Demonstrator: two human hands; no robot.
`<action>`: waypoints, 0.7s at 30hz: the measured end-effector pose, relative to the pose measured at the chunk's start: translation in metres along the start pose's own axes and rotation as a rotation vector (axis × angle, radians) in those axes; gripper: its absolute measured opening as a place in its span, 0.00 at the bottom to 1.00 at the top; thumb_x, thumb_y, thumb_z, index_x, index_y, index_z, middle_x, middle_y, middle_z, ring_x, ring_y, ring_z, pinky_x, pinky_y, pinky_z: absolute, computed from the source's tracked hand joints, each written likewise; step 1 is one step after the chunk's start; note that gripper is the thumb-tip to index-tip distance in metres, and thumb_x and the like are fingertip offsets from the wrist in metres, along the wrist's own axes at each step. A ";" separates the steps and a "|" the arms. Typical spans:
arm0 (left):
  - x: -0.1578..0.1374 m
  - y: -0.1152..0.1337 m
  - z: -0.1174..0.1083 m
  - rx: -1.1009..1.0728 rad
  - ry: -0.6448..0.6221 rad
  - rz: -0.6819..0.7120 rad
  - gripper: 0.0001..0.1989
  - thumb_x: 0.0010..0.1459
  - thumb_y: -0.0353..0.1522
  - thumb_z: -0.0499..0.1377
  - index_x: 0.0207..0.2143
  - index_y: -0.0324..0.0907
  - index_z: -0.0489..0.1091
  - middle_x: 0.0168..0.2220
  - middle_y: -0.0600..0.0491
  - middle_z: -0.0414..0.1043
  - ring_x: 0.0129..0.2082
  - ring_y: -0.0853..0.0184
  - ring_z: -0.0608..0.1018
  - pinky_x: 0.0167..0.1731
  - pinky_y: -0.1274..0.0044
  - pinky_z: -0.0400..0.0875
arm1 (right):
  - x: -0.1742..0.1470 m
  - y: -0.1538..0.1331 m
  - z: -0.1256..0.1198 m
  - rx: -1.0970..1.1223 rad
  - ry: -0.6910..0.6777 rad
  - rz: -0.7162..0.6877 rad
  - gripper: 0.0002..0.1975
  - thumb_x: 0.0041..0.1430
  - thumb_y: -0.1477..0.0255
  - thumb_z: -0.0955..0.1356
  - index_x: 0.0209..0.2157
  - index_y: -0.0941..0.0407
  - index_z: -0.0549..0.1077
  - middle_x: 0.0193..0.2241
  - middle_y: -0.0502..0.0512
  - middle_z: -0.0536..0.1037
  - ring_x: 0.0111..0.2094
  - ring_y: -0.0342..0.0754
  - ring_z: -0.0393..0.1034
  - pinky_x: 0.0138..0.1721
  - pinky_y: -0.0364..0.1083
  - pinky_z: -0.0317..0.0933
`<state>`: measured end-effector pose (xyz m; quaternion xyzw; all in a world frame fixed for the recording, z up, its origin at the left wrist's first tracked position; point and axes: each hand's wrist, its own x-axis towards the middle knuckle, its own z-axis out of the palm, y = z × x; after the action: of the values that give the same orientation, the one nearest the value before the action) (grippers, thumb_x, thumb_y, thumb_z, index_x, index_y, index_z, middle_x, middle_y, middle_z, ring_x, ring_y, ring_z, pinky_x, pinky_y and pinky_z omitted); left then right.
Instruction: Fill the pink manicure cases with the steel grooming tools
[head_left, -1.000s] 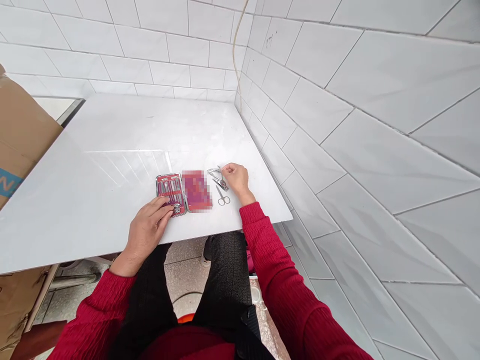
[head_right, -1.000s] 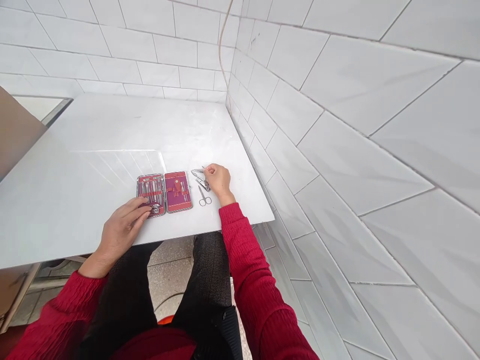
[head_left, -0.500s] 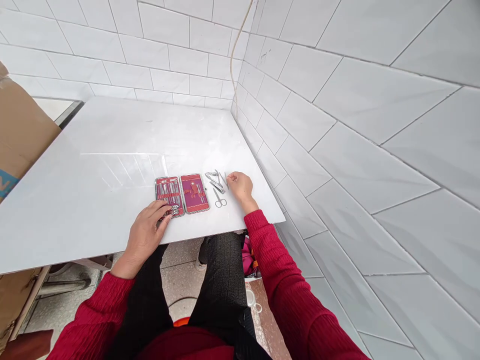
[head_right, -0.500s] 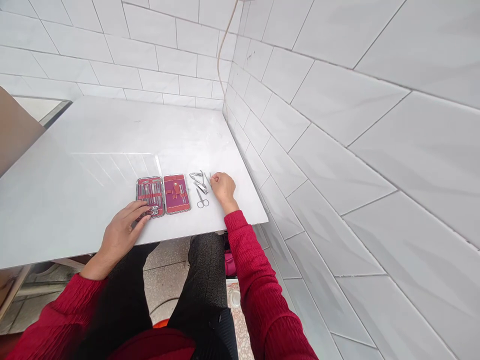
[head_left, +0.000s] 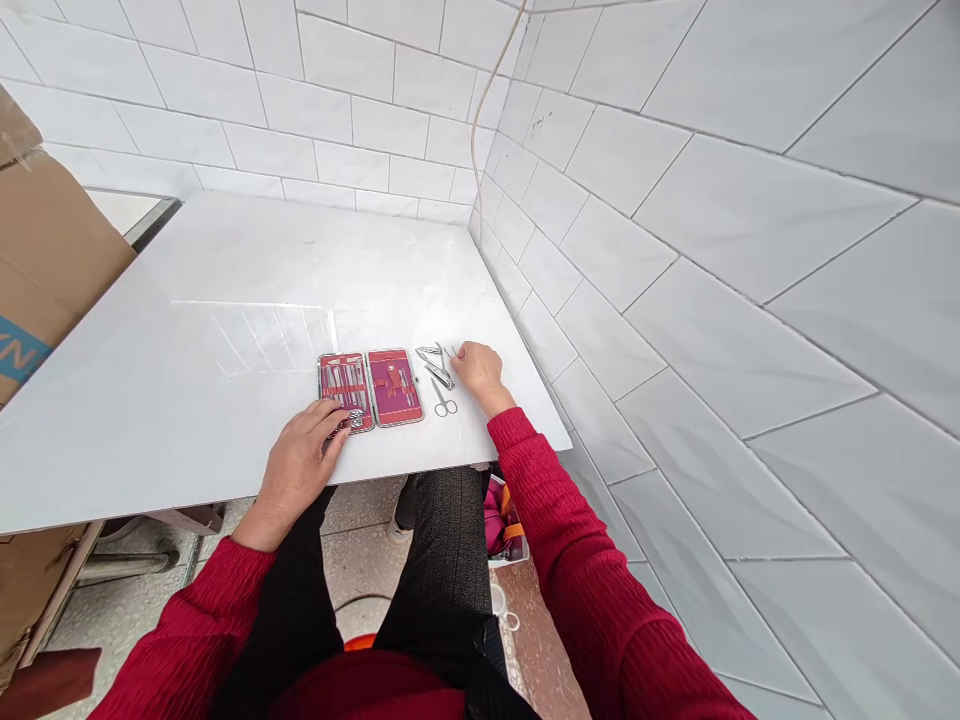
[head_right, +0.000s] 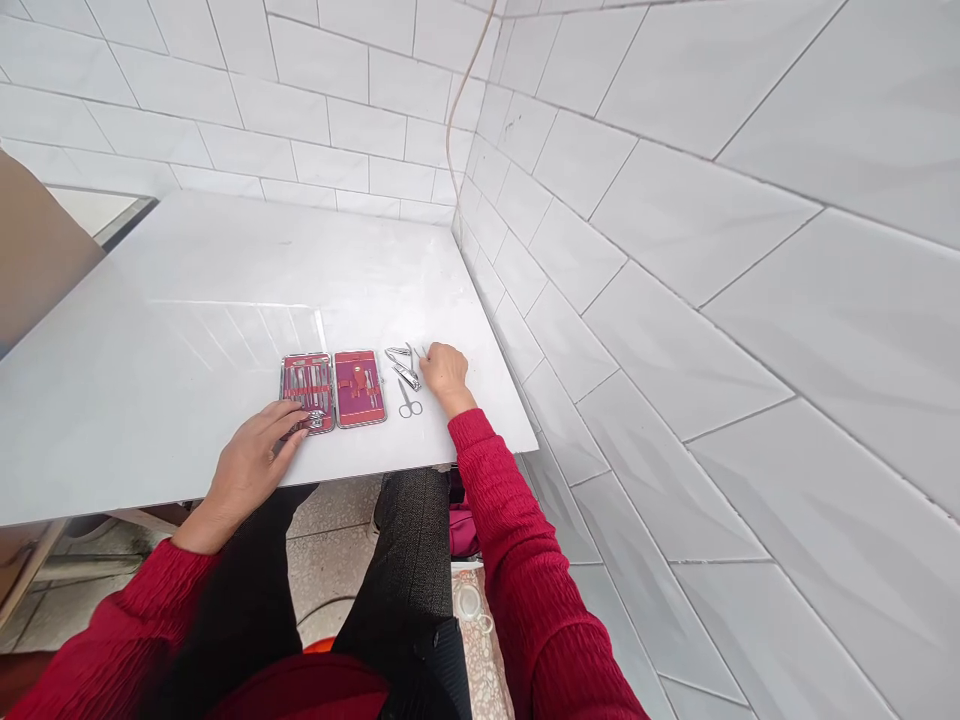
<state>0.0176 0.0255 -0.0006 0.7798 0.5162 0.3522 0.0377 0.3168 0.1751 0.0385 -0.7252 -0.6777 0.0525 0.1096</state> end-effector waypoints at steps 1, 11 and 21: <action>0.000 0.000 0.000 0.003 -0.002 -0.002 0.17 0.71 0.41 0.51 0.50 0.43 0.74 0.55 0.44 0.75 0.58 0.53 0.74 0.58 0.58 0.70 | 0.001 0.000 0.000 -0.032 -0.009 -0.014 0.08 0.65 0.70 0.66 0.38 0.55 0.78 0.40 0.60 0.82 0.41 0.53 0.75 0.36 0.47 0.58; -0.001 0.002 -0.001 0.027 -0.012 0.007 0.18 0.72 0.40 0.50 0.51 0.41 0.74 0.55 0.43 0.75 0.58 0.53 0.74 0.58 0.58 0.70 | -0.003 0.006 0.000 -0.093 0.035 -0.150 0.10 0.64 0.76 0.64 0.36 0.56 0.78 0.42 0.62 0.80 0.38 0.51 0.74 0.35 0.46 0.57; 0.001 0.007 -0.004 0.019 -0.017 -0.002 0.17 0.71 0.40 0.49 0.50 0.44 0.73 0.53 0.45 0.76 0.55 0.54 0.76 0.55 0.60 0.72 | -0.002 -0.020 -0.009 1.116 -0.235 -0.093 0.07 0.56 0.70 0.71 0.27 0.57 0.73 0.19 0.45 0.71 0.20 0.39 0.61 0.23 0.41 0.54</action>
<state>0.0212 0.0215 0.0055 0.7825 0.5202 0.3404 0.0351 0.2993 0.1730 0.0517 -0.5160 -0.5862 0.4780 0.4020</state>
